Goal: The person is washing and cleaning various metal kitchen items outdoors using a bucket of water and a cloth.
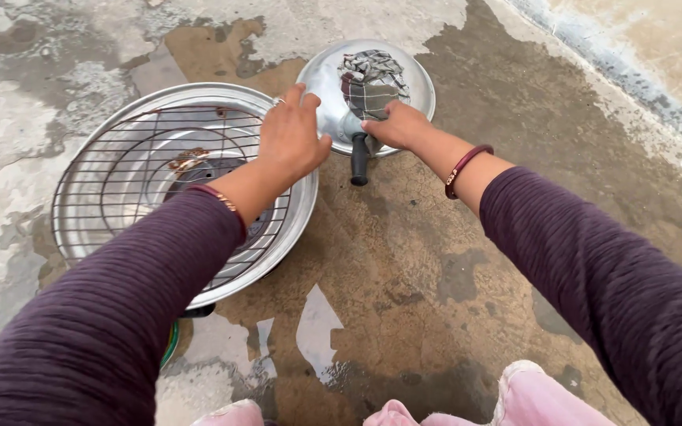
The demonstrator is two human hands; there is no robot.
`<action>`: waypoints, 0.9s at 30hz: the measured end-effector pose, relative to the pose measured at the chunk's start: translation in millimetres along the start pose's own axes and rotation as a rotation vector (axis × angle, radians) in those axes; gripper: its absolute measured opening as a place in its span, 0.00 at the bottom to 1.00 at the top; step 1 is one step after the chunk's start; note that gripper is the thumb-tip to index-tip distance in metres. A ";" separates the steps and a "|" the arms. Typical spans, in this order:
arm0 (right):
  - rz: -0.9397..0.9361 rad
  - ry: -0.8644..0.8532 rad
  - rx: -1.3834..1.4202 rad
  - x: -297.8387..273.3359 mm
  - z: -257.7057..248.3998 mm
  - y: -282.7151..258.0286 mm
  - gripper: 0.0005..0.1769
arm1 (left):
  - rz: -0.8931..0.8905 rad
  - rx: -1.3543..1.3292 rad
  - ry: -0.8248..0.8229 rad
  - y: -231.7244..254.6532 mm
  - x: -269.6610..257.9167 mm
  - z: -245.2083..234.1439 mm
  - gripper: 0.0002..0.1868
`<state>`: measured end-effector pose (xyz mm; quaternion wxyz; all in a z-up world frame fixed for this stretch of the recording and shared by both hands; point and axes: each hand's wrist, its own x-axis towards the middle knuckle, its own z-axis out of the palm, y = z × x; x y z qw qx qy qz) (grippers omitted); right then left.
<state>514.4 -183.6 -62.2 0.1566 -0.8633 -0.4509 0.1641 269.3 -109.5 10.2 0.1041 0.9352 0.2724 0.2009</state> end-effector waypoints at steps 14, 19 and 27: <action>0.586 -0.429 0.834 9.4 129.3 6.9 0.31 | -0.248 0.219 -0.235 21.8 22.4 53.2 0.35; 0.614 -0.260 0.779 9.0 107.8 9.7 0.20 | -0.167 0.246 -0.160 8.0 22.1 59.7 0.31; 0.539 -0.144 1.011 -25.8 -56.2 62.4 0.13 | -0.309 0.085 -0.126 33.6 38.2 23.7 0.41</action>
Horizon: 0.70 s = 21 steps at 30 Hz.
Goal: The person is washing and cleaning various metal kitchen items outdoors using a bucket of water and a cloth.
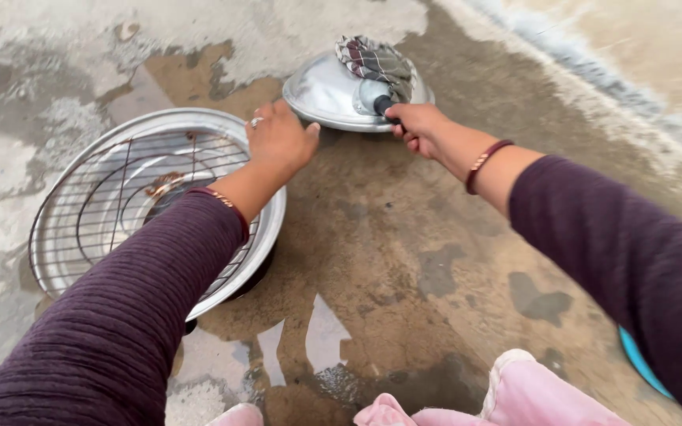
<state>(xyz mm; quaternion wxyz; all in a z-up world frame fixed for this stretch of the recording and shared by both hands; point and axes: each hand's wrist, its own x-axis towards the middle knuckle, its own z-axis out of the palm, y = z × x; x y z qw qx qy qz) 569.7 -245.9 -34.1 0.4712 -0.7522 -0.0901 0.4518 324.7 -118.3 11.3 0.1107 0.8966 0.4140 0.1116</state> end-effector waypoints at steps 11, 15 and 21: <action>0.025 -0.060 0.277 -181.8 -85.8 24.2 0.13 | -0.274 -0.743 -0.212 67.5 15.0 -43.6 0.47; -0.093 -0.057 0.280 -255.5 -88.2 58.2 0.07 | -0.356 -1.257 -0.279 99.9 24.2 -40.8 0.47; -0.128 -0.084 0.241 -291.1 -92.1 88.4 0.10 | -0.343 -1.404 -0.249 152.2 59.4 -33.6 0.39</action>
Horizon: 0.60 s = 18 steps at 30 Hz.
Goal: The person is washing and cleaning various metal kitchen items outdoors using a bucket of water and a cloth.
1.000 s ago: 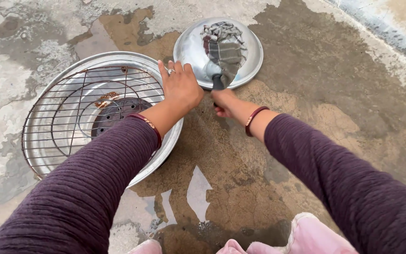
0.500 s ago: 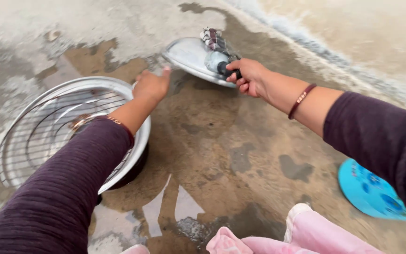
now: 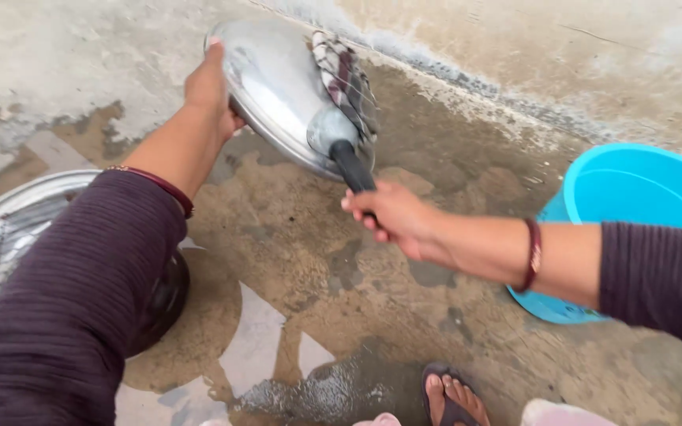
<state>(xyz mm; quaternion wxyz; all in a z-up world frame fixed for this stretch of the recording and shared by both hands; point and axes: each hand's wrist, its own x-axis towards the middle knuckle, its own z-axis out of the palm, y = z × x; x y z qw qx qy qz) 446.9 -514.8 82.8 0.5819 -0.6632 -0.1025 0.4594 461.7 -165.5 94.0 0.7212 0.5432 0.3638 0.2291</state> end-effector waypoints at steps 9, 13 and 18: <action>0.043 -0.065 -0.081 -18.9 -20.0 16.6 0.17 | 0.146 -0.012 0.253 24.5 -69.5 82.1 0.31; 0.093 -0.067 -0.277 -36.8 -43.0 -1.7 0.17 | 0.111 0.004 0.211 7.4 -73.8 100.6 0.31; 0.014 -0.011 -0.494 -27.0 -98.4 -13.4 0.16 | 0.311 -0.011 0.107 -19.6 -65.9 119.6 0.26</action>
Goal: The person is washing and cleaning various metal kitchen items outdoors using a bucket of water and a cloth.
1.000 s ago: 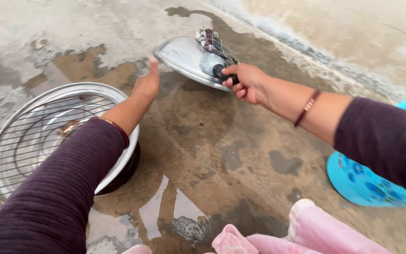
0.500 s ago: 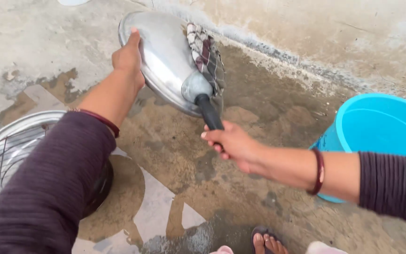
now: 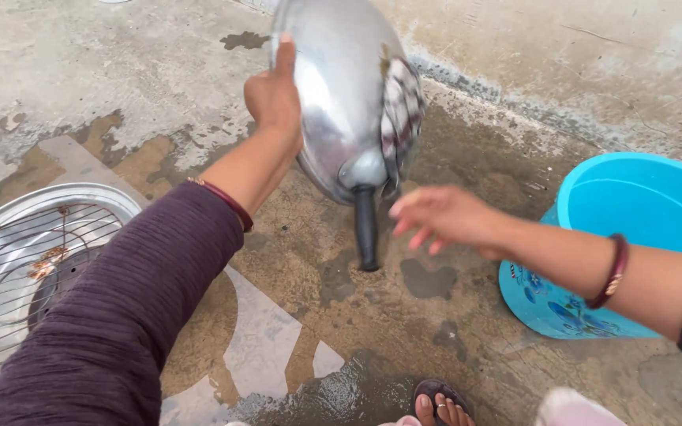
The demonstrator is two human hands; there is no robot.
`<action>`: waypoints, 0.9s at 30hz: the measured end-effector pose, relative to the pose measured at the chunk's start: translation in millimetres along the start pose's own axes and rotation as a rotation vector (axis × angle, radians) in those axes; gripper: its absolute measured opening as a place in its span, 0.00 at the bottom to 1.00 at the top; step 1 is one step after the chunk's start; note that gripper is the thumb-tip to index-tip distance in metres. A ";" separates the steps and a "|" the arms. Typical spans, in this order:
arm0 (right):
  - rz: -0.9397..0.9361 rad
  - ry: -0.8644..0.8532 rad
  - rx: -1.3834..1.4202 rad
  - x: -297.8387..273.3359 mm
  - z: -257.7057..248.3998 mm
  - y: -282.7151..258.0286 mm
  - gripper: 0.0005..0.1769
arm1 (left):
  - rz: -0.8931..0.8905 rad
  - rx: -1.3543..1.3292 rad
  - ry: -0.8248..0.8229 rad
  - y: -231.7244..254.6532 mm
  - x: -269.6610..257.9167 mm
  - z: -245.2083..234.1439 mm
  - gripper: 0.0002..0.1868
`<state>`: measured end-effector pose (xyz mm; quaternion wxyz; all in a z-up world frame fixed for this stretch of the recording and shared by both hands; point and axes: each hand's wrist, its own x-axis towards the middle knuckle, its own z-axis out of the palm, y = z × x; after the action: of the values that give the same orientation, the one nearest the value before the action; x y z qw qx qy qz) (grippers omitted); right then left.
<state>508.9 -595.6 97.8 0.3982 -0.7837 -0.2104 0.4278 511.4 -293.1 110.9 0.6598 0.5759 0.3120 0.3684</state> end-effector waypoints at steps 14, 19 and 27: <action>-0.396 1.042 -0.662 -9.0 -177.3 121.5 0.12 | 0.125 0.170 -0.066 -41.1 -49.2 3.4 0.39; -0.590 1.107 -0.893 -19.1 -176.1 136.6 0.13 | 0.087 0.223 -0.096 -47.4 -53.7 1.3 0.40; -0.805 0.887 -0.841 -30.0 -138.7 90.1 0.05 | 0.093 0.313 -0.143 -31.0 -56.8 14.9 0.39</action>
<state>607.8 -730.9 84.4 0.2378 -0.8318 -0.4476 -0.2264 497.5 -351.1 81.6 0.5648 0.7102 0.2908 0.3034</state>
